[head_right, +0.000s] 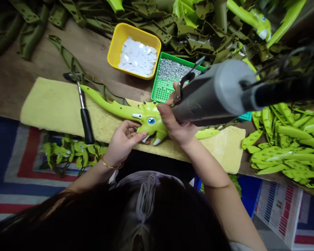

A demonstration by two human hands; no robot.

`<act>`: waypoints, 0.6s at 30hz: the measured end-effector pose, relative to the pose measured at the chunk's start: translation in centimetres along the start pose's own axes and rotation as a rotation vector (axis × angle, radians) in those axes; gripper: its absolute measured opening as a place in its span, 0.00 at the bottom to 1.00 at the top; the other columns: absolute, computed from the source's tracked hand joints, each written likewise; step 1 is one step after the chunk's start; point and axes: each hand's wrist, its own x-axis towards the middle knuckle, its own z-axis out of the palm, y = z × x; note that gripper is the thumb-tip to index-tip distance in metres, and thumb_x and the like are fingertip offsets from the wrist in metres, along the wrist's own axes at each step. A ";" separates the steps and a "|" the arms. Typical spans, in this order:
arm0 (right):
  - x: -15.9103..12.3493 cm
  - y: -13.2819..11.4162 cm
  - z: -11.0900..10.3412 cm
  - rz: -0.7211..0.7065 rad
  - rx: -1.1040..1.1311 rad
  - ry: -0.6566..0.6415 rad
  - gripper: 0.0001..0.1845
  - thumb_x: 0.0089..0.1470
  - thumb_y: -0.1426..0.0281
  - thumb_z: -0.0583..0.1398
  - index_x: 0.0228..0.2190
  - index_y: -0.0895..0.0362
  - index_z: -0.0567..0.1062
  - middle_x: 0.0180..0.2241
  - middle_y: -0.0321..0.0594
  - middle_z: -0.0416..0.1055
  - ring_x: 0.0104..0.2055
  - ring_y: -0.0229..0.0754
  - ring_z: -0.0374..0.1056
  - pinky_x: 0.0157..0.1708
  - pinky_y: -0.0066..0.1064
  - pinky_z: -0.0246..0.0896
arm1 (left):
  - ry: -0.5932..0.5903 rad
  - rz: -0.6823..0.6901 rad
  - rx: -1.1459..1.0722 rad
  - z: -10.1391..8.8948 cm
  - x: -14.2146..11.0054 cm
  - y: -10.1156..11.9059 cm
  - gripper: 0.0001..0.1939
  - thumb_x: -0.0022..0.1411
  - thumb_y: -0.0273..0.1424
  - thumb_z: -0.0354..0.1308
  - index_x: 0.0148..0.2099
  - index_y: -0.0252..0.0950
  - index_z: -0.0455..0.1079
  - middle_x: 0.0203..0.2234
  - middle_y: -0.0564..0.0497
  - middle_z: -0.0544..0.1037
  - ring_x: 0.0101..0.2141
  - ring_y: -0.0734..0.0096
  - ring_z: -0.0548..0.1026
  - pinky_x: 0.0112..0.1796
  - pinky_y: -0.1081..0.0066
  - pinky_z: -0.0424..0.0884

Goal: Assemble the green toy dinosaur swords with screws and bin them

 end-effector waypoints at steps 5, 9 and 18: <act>4.6 0.9 0.7 -0.062 -0.025 0.193 0.16 0.53 0.58 0.62 0.43 0.49 0.72 0.35 0.30 0.71 0.19 0.26 0.63 0.17 0.23 0.58 | -0.029 0.011 0.001 0.2 0.1 -0.3 0.26 0.44 0.41 0.71 0.38 0.36 0.60 0.23 0.56 0.75 0.22 0.70 0.78 0.26 0.70 0.76; 7.6 6.2 1.5 -0.102 -0.189 0.455 0.30 0.51 0.45 0.58 0.46 0.55 0.66 0.36 0.36 0.70 0.18 0.26 0.58 0.18 0.26 0.57 | -0.028 0.003 -0.024 0.3 0.2 -0.5 0.27 0.43 0.42 0.72 0.37 0.37 0.60 0.23 0.56 0.76 0.22 0.69 0.78 0.26 0.70 0.76; 7.0 9.2 0.3 0.112 -0.131 0.343 0.25 0.53 0.53 0.61 0.47 0.54 0.64 0.31 0.32 0.67 0.21 0.28 0.61 0.22 0.27 0.62 | -0.047 -0.019 -0.063 0.2 0.1 -0.4 0.27 0.43 0.39 0.72 0.37 0.36 0.60 0.24 0.56 0.75 0.24 0.73 0.77 0.28 0.71 0.77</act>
